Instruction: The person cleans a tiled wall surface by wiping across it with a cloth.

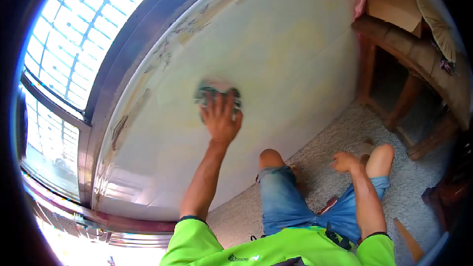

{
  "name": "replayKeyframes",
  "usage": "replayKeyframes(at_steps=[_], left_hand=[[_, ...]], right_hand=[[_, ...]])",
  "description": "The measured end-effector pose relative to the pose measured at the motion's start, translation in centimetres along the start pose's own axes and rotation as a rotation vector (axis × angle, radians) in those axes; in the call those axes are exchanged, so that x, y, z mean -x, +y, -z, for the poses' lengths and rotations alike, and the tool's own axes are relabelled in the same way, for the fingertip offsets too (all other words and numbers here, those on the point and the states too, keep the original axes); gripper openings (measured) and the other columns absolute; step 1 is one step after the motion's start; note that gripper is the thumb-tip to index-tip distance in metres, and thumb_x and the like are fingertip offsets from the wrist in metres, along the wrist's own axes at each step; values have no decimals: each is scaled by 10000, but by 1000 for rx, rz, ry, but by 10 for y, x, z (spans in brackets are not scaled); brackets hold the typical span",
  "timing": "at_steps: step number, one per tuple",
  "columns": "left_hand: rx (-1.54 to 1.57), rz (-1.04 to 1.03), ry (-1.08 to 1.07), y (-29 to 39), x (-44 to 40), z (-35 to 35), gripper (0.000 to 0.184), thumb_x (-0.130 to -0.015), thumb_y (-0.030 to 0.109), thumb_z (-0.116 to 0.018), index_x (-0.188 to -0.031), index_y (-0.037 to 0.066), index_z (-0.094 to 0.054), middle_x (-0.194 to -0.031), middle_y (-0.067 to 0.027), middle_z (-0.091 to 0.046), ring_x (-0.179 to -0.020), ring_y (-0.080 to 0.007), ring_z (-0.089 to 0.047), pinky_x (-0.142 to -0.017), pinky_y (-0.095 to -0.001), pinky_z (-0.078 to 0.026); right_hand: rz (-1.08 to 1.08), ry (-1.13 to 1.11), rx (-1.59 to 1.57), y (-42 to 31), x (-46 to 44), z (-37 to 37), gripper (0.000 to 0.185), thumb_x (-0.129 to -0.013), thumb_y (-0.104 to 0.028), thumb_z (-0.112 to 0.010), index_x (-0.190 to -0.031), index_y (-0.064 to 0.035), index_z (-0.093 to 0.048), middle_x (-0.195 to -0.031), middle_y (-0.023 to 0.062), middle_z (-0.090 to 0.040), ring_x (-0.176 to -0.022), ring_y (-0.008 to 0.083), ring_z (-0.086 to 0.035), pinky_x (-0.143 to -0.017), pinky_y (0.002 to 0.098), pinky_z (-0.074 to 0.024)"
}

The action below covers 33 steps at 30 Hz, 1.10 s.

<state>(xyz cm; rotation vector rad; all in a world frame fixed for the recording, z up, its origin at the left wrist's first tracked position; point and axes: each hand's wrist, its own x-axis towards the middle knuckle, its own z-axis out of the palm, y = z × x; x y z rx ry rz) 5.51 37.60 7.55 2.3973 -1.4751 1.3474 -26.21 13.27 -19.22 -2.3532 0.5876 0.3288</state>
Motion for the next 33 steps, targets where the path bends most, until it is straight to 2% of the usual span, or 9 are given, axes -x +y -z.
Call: replayKeyframes(at_steps=[8,13,15,19,21,23,24,27,33], left_hand=[[96,-467,-287,63,-67,-39,627,-831,333,-709,-1412,155,-551,-1584,-72,-378,-1415,-272,-404,-1202,-555,-207],[65,-504,-107,99,-185,-28,624,-801,319,-723,-1376,128,-578,-1555,-82,-419,-1421,-301,-393,-1191,-572,-224],[50,-529,-17,113,-232,-27,621,-788,322,-730,-1360,126,-589,-1534,-87,-448,-1425,-308,-389,-1182,-575,-241],[-4,-597,138,153,-334,-32,602,-789,328,-717,-1348,140,-598,-1522,-85,-465,-1428,-322,-391,-1177,-573,-251],[8,-618,163,179,-366,-46,593,-796,330,-708,-1348,146,-600,-1522,-84,-465,-1432,-322,-385,-1177,-574,-251],[-42,-572,207,208,-389,-64,579,-831,365,-666,-1364,153,-588,-1526,-78,-461,-1447,-310,-364,-1192,-575,-214],[-26,-575,208,222,-392,-76,579,-831,365,-666,-1364,153,-588,-1526,-78,-461,-1447,-310,-364,-1192,-575,-214],[-131,-633,31,261,-378,-114,612,-871,428,-606,-1426,177,-540,-1548,-60,-439,-1470,-284,-326,-1227,-556,-105],[-100,-811,-200,270,-292,-162,585,-887,383,-608,-1422,154,-545,-1560,-57,-420,-1457,-263,-346,-1245,-517,-109]], right_hand=[[81,-4,-4,-20,-4,25,402,-863,-357,-626,-1109,-48,-697,-1084,225,-699,-1046,409,-655,-890,485,-522],[220,191,-79,-45,-21,112,349,-890,-342,-616,-996,-12,-664,-959,220,-696,-931,414,-666,-799,503,-519],[186,235,-121,-55,-19,146,380,-873,-264,-641,-1131,14,-674,-1047,255,-695,-979,429,-666,-842,474,-538],[179,287,-315,-11,-49,113,361,-859,-249,-665,-1093,26,-677,-1011,254,-697,-918,426,-672,-799,469,-546],[35,-205,147,5,-60,93,347,-853,-250,-675,-1077,15,-687,-986,245,-698,-886,421,-671,-782,481,-543],[117,-39,-41,0,-47,97,343,-847,-243,-678,-1071,16,-690,-979,243,-701,-883,412,-676,-769,486,-542],[211,130,-210,-3,-42,100,338,-841,-236,-680,-1065,17,-694,-971,241,-704,-880,403,-681,-756,490,-541],[178,146,-231,3,-56,108,353,-849,-226,-652,-1104,15,-692,-976,241,-706,-897,395,-687,-767,495,-540],[31,98,-263,12,-63,128,349,-873,-266,-636,-1049,29,-698,-982,244,-703,-923,414,-684,-802,492,-540]])
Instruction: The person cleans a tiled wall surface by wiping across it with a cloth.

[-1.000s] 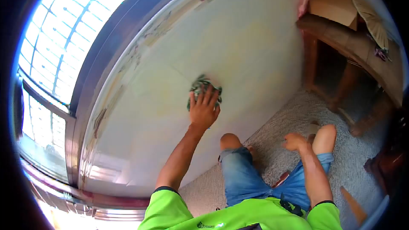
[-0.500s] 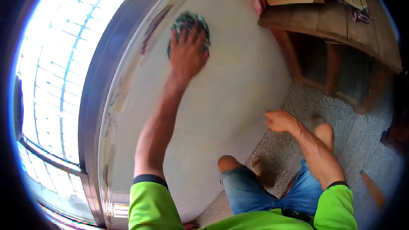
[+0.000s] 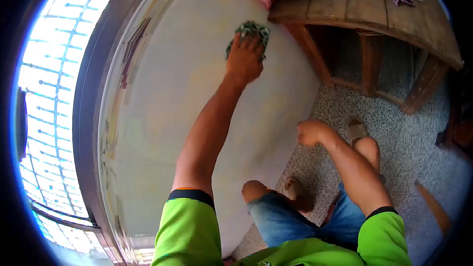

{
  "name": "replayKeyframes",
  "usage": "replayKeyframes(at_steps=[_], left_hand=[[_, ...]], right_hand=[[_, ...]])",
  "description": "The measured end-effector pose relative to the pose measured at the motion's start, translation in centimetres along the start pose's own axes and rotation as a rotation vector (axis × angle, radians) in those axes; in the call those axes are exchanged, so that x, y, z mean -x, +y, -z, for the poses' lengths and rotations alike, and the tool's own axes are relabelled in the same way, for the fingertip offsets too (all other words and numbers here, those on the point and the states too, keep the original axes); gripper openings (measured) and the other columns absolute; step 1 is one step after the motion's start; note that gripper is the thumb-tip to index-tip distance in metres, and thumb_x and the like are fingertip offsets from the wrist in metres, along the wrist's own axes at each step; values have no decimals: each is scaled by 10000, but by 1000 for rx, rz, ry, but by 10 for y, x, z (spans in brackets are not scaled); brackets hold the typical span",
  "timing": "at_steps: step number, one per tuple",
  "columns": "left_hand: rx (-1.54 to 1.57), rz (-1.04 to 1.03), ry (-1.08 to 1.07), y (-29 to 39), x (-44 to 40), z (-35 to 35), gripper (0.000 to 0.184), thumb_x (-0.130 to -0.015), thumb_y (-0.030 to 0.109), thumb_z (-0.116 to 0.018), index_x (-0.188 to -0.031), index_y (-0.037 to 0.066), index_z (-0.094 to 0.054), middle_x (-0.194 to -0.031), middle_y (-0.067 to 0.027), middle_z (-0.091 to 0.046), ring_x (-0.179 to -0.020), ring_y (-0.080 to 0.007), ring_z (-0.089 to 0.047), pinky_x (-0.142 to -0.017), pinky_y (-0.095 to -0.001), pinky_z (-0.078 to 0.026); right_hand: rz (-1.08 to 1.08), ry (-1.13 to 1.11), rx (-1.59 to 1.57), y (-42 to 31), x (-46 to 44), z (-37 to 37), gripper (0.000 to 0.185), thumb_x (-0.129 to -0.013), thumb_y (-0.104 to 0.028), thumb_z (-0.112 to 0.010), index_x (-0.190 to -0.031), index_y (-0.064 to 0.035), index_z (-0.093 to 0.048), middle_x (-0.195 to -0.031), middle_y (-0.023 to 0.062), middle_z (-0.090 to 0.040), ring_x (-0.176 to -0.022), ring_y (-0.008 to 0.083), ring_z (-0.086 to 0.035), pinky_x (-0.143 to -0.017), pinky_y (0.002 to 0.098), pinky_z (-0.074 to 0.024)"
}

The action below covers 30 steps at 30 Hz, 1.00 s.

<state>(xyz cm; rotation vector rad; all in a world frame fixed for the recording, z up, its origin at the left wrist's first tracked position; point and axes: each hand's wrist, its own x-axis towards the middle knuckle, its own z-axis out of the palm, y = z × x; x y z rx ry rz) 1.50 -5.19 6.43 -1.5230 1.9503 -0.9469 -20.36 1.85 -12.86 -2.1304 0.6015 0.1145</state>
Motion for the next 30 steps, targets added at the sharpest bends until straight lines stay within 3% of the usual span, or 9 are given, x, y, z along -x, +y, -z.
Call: replayKeyframes(at_steps=[4,10,15,21,23,25,27,29,30], left_hand=[[14,-21,-39,6,70,10,577,-885,364,-617,-1413,140,-552,-1562,-52,-416,-1451,-263,-354,-1246,-509,-126],[168,197,43,-35,197,76,616,-815,277,-715,-1394,131,-563,-1562,-41,-414,-1454,-261,-351,-1233,-528,-168],[165,531,77,-55,331,142,684,-750,231,-761,-1403,186,-563,-1569,-73,-406,-1461,-361,-332,-1133,-614,-283],[-78,927,109,-16,514,132,674,-792,316,-722,-1426,167,-546,-1561,-133,-396,-1467,-445,-283,-1130,-673,-219],[-122,1042,87,3,572,124,679,-822,339,-701,-1447,146,-516,-1561,-170,-377,-1461,-472,-270,-1132,-664,-223],[-168,1164,54,13,620,126,688,-853,363,-680,-1468,124,-485,-1560,-208,-358,-1455,-498,-258,-1134,-656,-227],[-238,1425,288,13,659,132,692,-924,384,-618,-1504,68,-413,-1556,-267,-326,-1430,-531,-265,-1145,-632,-228],[-348,1545,314,10,701,133,701,-972,394,-567,-1518,7,-358,-1557,-293,-304,-1424,-512,-283,-1160,-598,-231],[-319,1743,495,9,727,130,709,-978,409,-562,-1513,-7,-354,-1553,-295,-305,-1419,-491,-298,-1160,-575,-246]], right_hand=[[165,119,45,14,-15,-18,356,-869,-272,-634,-1054,24,-704,-996,248,-704,-947,406,-682,-820,481,-537],[62,-24,183,2,-18,-28,353,-852,-280,-635,-1076,-14,-697,-1101,229,-689,-1039,399,-650,-882,486,-516],[28,-13,286,30,-24,-63,385,-843,-322,-633,-1064,-19,-719,-1049,230,-710,-979,403,-675,-845,483,-528],[138,-131,307,42,-16,-73,387,-862,-368,-624,-1034,-42,-743,-1025,229,-717,-933,387,-691,-818,483,-530],[10,-179,304,27,-5,-65,379,-853,-381,-641,-975,-41,-757,-987,228,-723,-916,380,-698,-804,481,-534],[123,76,266,77,-14,-90,387,-845,-389,-648,-932,-28,-757,-923,219,-728,-851,379,-698,-777,471,-538],[134,-70,308,77,-11,-80,364,-844,-357,-648,-959,-27,-752,-875,201,-733,-797,329,-704,-752,435,-541],[-1,-148,223,66,-2,-71,326,-844,-309,-640,-974,-30,-749,-842,178,-730,-770,264,-707,-734,396,-541],[20,-172,259,59,2,-67,326,-844,-309,-640,-974,-30,-749,-842,178,-730,-770,264,-707,-734,396,-541]])
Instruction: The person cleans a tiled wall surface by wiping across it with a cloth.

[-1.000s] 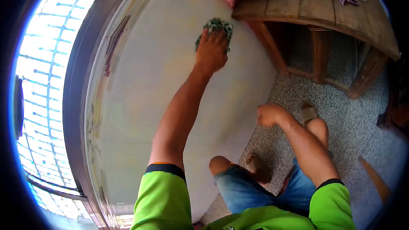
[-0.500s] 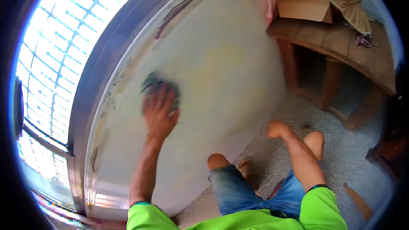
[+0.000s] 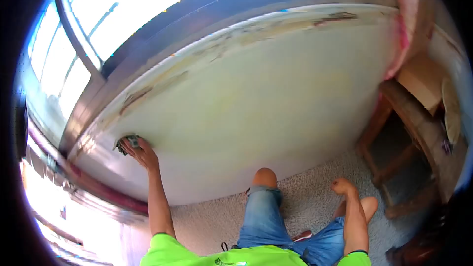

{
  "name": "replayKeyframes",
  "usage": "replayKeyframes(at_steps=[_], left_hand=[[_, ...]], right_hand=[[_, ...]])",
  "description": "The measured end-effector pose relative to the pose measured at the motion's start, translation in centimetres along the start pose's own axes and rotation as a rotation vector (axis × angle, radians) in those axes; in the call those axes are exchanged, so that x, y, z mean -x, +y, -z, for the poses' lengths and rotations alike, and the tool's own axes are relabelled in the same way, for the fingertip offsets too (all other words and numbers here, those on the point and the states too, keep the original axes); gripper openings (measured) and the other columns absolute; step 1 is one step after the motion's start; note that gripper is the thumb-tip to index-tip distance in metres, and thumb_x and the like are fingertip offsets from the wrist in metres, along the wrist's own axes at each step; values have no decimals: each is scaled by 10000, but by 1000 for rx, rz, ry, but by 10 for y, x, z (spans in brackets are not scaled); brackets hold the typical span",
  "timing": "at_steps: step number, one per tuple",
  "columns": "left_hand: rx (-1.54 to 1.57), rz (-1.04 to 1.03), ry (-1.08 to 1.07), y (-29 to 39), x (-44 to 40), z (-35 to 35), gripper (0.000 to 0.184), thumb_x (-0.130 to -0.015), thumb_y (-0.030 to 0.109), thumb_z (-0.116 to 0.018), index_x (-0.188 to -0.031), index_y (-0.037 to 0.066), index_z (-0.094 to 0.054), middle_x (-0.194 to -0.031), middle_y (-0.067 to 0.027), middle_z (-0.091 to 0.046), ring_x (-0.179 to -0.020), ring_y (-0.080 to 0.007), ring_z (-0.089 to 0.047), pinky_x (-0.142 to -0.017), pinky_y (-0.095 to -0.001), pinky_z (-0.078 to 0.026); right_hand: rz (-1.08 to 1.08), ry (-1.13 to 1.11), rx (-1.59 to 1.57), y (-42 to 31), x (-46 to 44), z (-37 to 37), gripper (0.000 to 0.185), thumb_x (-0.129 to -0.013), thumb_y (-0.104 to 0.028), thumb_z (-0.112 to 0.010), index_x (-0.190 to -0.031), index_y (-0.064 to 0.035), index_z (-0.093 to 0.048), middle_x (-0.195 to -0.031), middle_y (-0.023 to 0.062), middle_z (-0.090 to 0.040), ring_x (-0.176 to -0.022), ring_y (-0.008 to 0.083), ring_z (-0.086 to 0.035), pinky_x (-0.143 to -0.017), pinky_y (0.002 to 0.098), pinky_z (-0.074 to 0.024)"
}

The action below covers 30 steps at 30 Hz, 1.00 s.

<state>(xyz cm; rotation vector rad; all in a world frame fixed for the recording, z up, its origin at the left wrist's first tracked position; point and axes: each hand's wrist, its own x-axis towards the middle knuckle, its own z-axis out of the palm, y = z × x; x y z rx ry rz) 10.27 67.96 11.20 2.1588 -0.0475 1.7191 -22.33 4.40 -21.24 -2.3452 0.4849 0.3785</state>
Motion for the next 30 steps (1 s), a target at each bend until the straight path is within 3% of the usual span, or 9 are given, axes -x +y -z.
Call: replayKeyframes(at_steps=[3,6,8,10,15,19,22,26,30], left_hand=[[440,568,201,-73,-1,-18,761,-984,473,-558,-1486,-61,-351,-1532,-306,-315,-1397,-438,-343,-1144,-497,-304],[314,749,235,-120,43,-30,741,-996,469,-559,-1438,-98,-380,-1439,-299,-436,-1289,-400,-469,-1062,-475,-396],[464,861,253,-129,94,-39,728,-998,488,-546,-1426,-80,-394,-1402,-283,-483,-1231,-384,-519,-1034,-464,-422],[572,1149,215,-99,145,-38,711,-990,512,-537,-1431,-31,-407,-1398,-253,-502,-1197,-370,-545,-1020,-448,-434],[564,1901,96,41,214,-42,685,-969,577,-482,-1451,92,-439,-1470,-133,-482,-1279,-306,-502,-1008,-505,-429],[826,1918,-165,140,252,-53,619,-960,524,-463,-1421,112,-473,-1461,-116,-473,-1276,-305,-490,-1010,-548,-416],[1110,1897,-399,203,253,-53,443,-929,319,-437,-1290,86,-542,-1311,-105,-557,-1153,-303,-544,-948,-527,-471],[1317,1818,-728,251,259,-59,436,-940,343,-413,-1265,90,-558,-1300,-93,-563,-1200,-284,-508,-982,-508,-434],[1527,1743,-963,306,222,-34,364,-986,289,-404,-1212,48,-556,-1239,-102,-600,-1115,-299,-587,-903,-463,-522]], right_hand=[[-82,-104,-18,-17,6,8,305,-844,-280,-636,-982,-33,-748,-832,158,-723,-772,208,-707,-717,373,-540],[-190,-107,-150,-16,-3,-2,303,-859,-279,-620,-972,-27,-742,-843,138,-726,-754,215,-699,-705,382,-542],[-71,-29,134,36,-28,-27,323,-880,-277,-601,-1022,-17,-729,-880,126,-729,-760,221,-701,-692,386,-543],[-134,-226,-15,23,-22,-19,356,-885,-280,-596,-1073,-6,-723,-933,140,-734,-805,238,-714,-717,391,-550],[-168,-134,28,20,-10,-26,356,-871,-274,-594,-1073,-5,-713,-915,162,-730,-800,255,-714,-741,415,-552],[-207,-125,20,-8,5,-18,378,-846,-284,-604,-1106,-34,-718,-990,206,-729,-886,318,-710,-795,441,-545],[-159,-78,57,-21,9,-14,388,-850,-303,-592,-1100,-35,-720,-1029,219,-721,-944,349,-692,-838,457,-531],[-87,6,69,-27,13,-18,411,-859,-354,-596,-1102,-47,-725,-1082,214,-713,-1005,371,-674,-882,466,-515],[-104,10,53,-27,14,-13,457,-866,-354,-596,-1169,-30,-704,-1134,211,-703,-1024,357,-661,-895,465,-505]])
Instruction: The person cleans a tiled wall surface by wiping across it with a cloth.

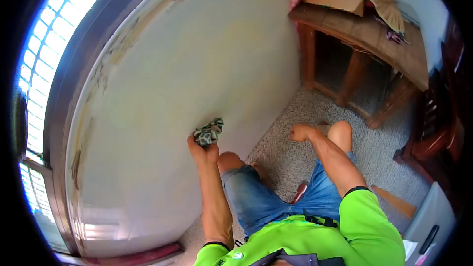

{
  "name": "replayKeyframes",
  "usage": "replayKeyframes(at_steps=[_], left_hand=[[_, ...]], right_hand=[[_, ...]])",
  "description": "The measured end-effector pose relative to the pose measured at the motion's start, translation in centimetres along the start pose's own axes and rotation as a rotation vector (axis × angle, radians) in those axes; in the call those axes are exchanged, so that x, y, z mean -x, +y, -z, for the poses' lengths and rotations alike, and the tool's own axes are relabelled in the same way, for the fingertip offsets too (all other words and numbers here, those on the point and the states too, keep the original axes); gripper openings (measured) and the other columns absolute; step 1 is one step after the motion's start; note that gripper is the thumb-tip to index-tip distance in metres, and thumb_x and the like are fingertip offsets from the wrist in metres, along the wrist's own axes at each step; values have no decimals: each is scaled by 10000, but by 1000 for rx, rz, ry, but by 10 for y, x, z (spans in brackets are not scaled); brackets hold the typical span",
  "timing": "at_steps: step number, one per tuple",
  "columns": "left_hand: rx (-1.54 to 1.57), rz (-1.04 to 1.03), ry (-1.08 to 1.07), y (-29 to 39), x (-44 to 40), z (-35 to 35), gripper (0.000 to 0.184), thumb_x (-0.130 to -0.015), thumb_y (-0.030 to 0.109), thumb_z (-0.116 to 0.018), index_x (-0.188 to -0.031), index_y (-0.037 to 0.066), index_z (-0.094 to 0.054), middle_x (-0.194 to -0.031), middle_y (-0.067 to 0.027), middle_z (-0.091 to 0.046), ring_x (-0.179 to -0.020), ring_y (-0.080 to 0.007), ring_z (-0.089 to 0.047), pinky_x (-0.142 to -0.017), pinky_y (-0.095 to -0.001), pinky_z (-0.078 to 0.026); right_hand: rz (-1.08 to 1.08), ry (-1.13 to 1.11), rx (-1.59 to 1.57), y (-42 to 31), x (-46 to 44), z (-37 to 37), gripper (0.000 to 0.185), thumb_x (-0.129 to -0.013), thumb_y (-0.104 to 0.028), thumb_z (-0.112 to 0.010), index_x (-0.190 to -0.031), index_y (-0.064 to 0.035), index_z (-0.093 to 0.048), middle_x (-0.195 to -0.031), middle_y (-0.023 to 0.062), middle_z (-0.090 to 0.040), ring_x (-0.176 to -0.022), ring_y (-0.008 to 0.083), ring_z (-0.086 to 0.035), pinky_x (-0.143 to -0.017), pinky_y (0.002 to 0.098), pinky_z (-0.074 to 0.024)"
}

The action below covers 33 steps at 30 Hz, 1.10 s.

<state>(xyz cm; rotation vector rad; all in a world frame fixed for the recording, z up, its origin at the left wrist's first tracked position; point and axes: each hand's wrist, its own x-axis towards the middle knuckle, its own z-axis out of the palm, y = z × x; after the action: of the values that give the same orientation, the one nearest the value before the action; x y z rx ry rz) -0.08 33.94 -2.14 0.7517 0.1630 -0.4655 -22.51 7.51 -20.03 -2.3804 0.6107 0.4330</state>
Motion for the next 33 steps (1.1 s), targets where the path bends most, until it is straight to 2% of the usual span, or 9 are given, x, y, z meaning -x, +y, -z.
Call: replayKeyframes(at_steps=[2,6,9,14,19,21,23,29,33], left_hand=[[-98,0,-150,-3,13,-22,337,-1012,291,-445,-1196,42,-577,-1106,-101,-652,-971,-287,-653,-791,-418,-570],[-774,-307,-157,-33,10,-2,267,-978,269,-600,-1031,12,-647,-829,-69,-668,-814,-218,-670,-740,-333,-532],[-1294,-174,-317,-51,66,-22,334,-964,274,-616,-1148,-5,-628,-923,-106,-694,-858,-223,-675,-777,-349,-530],[-1660,-304,-856,-118,92,34,591,-895,253,-671,-1396,-1,-486,-1221,-235,-645,-1141,-382,-627,-963,-477,-491],[-1714,-442,-964,-85,90,42,648,-903,297,-670,-1429,-28,-472,-1424,-291,-504,-1357,-449,-443,-1140,-506,-328],[-1787,-550,-929,-63,77,50,631,-918,325,-642,-1415,-31,-485,-1420,-298,-504,-1363,-464,-427,-1135,-509,-341],[-1968,-761,-797,-40,51,67,610,-903,330,-639,-1379,-29,-512,-1392,-279,-530,-1311,-478,-472,-1112,-568,-344],[-2020,-555,-785,2,25,104,565,-892,302,-641,-1336,-36,-554,-1391,-276,-527,-1323,-456,-450,-1093,-506,-396],[-1936,-751,-683,-13,13,128,487,-876,283,-643,-1277,7,-617,-1299,-245,-592,-1195,-424,-543,-1046,-480,-449]], right_hand=[[33,-53,-110,-6,3,10,433,-878,-363,-624,-1134,-27,-717,-1049,204,-711,-977,285,-666,-869,426,-522],[35,-36,-1200,-63,43,36,541,-983,-439,-603,-1403,-105,-535,-1249,139,-628,-1048,251,-632,-848,423,-570],[193,-20,-1559,-105,69,30,584,-1010,-440,-576,-1489,-145,-418,-1297,109,-583,-1079,282,-608,-865,455,-574],[58,-129,-2259,-111,28,-88,378,-988,-377,-617,-1256,-112,-606,-1141,85,-675,-1060,231,-647,-865,420,-566],[60,28,-2113,-99,43,-112,375,-918,-403,-693,-1209,-177,-628,-1163,-1,-644,-1056,177,-613,-848,407,-522],[-196,197,-2046,-84,22,-125,442,-917,-407,-688,-1257,-139,-601,-1187,26,-648,-1076,177,-622,-892,424,-508],[-74,157,-2050,-82,24,-116,570,-923,-444,-672,-1355,-99,-533,-1319,62,-595,-1196,216,-568,-980,529,-439],[-173,274,-2050,-83,2,-122,646,-966,-503,-594,-1461,-114,-447,-1426,66,-515,-1259,237,-490,-1021,542,-370],[-90,270,-2084,-95,-21,-83,616,-983,-499,-565,-1476,-153,-435,-1459,58,-484,-1298,256,-446,-1049,593,-311]])
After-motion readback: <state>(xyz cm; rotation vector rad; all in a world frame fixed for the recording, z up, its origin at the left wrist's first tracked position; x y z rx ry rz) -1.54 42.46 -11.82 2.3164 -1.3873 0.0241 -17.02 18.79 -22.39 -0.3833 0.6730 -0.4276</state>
